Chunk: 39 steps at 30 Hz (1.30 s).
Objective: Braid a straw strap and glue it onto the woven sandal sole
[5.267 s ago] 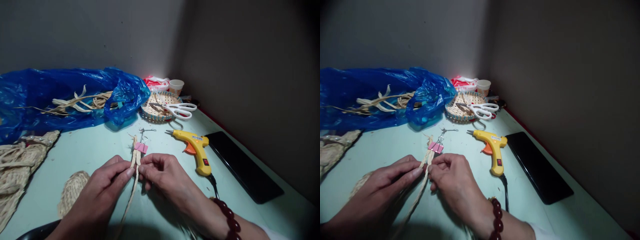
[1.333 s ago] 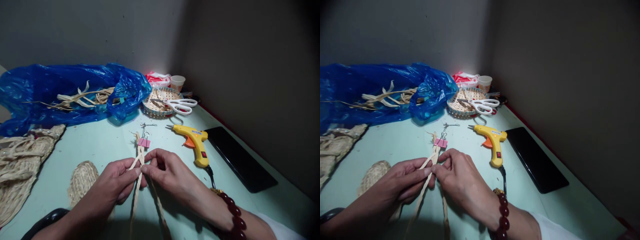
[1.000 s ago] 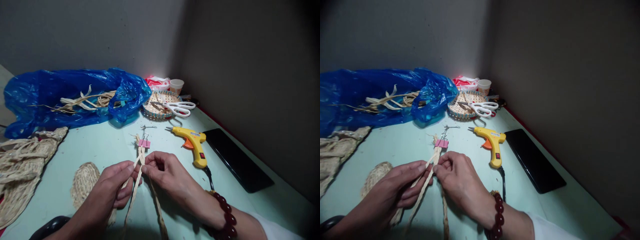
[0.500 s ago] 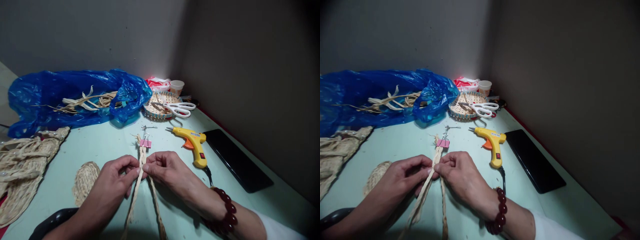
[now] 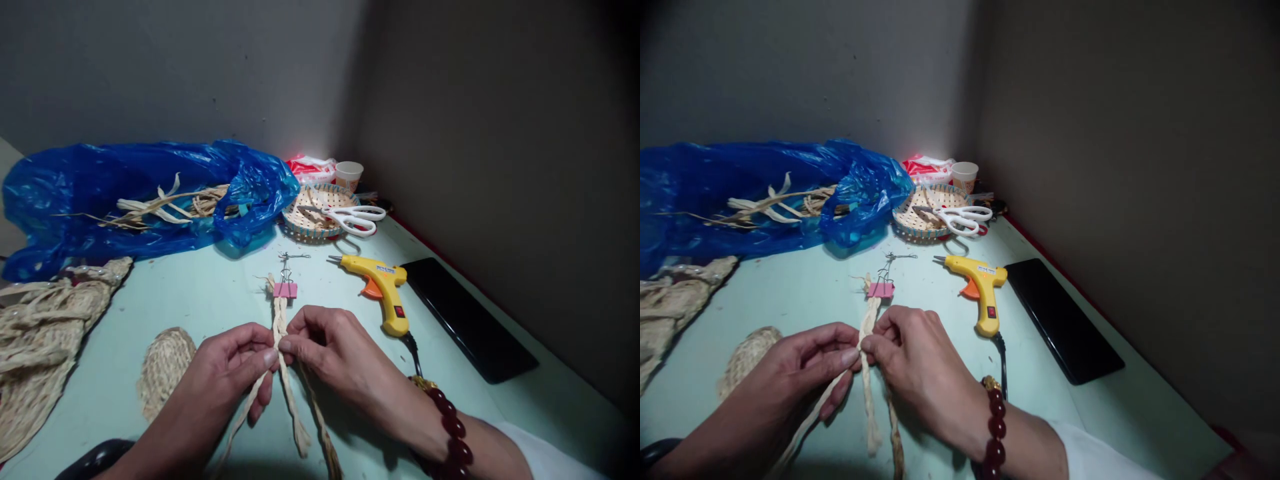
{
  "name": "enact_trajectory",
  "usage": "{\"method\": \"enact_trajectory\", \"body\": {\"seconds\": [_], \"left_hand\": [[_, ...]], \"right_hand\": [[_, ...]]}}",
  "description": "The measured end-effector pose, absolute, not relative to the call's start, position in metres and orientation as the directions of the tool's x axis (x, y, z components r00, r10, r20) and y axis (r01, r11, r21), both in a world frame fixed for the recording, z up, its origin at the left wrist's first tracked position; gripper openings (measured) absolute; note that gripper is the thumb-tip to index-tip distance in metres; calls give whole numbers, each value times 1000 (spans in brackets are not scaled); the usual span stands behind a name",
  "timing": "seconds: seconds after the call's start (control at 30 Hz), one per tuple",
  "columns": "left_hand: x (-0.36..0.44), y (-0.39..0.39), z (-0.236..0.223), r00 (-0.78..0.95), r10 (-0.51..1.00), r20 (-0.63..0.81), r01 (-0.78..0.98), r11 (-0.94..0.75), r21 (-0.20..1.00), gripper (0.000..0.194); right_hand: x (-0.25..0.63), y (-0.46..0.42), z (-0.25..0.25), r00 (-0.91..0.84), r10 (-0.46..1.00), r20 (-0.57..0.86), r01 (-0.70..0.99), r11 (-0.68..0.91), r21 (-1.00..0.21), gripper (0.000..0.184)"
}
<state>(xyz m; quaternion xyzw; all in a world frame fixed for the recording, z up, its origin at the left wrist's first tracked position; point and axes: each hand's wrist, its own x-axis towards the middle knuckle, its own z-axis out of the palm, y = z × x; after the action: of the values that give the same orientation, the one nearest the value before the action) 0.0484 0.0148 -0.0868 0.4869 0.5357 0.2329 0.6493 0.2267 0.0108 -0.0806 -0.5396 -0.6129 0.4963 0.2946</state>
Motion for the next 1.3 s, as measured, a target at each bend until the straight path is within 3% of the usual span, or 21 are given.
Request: {"method": "enact_trajectory", "body": {"seconds": [0.3,0.63,0.8,1.03,1.17,1.3], "left_hand": [[44,15,-91,366,775,-516,-39,567,823,29],[42,15,-98,432,763,-481,-61,556,829,26],[49,9,-89,353,807,-474,18,500,866,26],[54,8,-84,317,786,-531,72,538,840,35],[51,11,-88,447,708,-546,149,543,826,22],[50,12,-92,421,753,-506,57,535,843,18]], "right_hand": [[234,8,-80,-324,929,-177,433,-20,-901,15],[226,3,-80,-346,898,-270,211,-206,-956,14],[226,-2,-83,-344,898,-273,143,-238,-961,4],[225,-1,-76,-290,904,-314,51,-313,-948,19],[225,-1,-77,-312,907,-283,100,-265,-959,16],[230,-2,-76,-324,904,-280,258,-200,-945,11]]}}
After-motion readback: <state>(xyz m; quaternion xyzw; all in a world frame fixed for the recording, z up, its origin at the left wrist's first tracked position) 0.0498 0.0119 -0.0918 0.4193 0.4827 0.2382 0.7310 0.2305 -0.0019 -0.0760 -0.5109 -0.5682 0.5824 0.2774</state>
